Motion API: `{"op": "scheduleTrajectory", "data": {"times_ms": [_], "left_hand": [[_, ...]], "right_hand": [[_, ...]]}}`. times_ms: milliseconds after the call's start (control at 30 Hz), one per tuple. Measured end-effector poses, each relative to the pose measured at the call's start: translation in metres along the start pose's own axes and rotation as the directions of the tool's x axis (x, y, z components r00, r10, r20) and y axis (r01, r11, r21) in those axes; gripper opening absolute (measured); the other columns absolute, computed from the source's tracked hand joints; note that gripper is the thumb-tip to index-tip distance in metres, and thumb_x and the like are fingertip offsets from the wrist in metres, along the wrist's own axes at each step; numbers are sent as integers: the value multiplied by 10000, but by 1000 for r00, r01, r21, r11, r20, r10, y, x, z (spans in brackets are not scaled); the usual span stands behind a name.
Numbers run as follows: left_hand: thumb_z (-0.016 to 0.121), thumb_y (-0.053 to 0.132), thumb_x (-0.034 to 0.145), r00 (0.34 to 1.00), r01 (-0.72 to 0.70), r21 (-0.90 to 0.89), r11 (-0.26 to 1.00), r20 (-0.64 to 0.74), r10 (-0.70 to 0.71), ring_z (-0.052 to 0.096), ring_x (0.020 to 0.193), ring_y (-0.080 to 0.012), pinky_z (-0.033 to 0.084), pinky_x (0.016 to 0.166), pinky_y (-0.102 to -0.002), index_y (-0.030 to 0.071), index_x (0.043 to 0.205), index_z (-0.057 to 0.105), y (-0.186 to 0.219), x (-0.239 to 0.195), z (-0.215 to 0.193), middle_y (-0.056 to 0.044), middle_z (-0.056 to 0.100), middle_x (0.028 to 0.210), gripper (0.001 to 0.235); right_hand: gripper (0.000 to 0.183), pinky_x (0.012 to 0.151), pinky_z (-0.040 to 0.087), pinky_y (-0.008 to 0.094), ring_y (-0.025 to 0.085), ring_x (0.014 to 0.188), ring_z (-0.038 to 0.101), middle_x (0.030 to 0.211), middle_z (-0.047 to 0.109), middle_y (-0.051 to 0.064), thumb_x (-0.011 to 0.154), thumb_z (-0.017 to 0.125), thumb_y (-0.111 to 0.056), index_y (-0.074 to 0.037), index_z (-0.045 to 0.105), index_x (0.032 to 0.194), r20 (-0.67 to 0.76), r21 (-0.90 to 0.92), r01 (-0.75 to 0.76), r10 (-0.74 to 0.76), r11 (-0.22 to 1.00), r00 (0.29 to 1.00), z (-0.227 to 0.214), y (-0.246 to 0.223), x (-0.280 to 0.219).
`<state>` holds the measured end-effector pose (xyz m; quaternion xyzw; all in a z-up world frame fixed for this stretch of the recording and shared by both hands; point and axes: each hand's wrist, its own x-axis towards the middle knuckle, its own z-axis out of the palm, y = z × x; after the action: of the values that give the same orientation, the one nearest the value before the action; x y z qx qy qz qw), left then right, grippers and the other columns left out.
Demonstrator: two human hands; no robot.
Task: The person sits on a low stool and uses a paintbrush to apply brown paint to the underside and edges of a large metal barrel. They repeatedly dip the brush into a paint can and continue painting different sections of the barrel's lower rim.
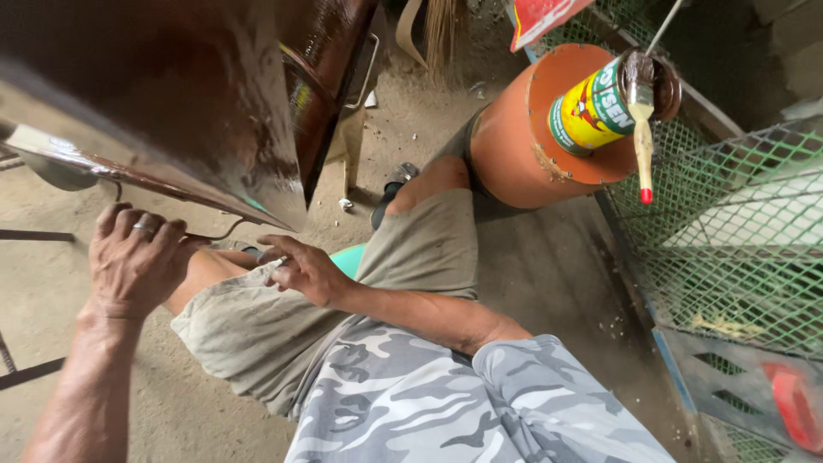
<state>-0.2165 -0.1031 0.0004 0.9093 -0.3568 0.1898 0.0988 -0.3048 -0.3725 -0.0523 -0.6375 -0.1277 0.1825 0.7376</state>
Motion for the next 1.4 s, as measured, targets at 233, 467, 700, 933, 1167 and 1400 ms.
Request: {"op": "scheduleTrajectory", "data": {"times_ms": [233,467,700,933,1167,1400], "left_hand": [[765,321,902,1000,-6,60,998,-3,6,587,935,-279,432,941,-430,115,942,685,34,-7,12,-78,633,942,224],[708,299,890,997,-34,102,994,-70,41,573,853,-243,432,853,-419,108,876,688,59,6,12,-50,640,877,193],[700,239,776,993,-24,-39,999,-112,19,561,754,-281,422,789,-438,172,777,725,77,21,17,-59,597,710,71],[732,281,822,980,45,-77,996,-191,-59,556,745,-290,415,763,-445,119,714,656,97,35,28,-71,577,684,209],[739,310,865,958,74,-166,983,-261,-116,551,736,-287,405,749,-450,126,699,610,125,43,37,-75,568,695,280],[731,343,920,954,125,-156,980,-251,-162,546,727,-288,395,726,-441,132,702,587,148,55,45,-77,560,686,336]], "right_hand": [[587,828,623,361,230,996,699,1293,631,132,1021,575,-225,-7,409,1540,-4,315,-29,32,949,999,5,36,5],[589,810,613,358,230,942,707,1261,638,94,1019,629,-299,-12,484,1512,-58,463,9,20,886,998,-7,36,0],[539,769,620,361,242,904,724,1227,662,93,1019,637,-350,-30,532,1440,-86,448,44,-6,893,996,-14,28,-1],[534,704,604,341,230,813,707,1143,684,115,995,632,-365,39,578,1340,-225,394,120,-31,911,974,-29,26,-3],[390,672,587,344,218,755,686,1013,688,144,991,651,-254,74,642,1203,-340,288,159,-55,944,939,-51,17,-16],[292,605,567,334,187,680,657,866,667,117,1014,653,-213,71,665,1081,-413,263,141,-21,954,910,-81,29,-19]]}}
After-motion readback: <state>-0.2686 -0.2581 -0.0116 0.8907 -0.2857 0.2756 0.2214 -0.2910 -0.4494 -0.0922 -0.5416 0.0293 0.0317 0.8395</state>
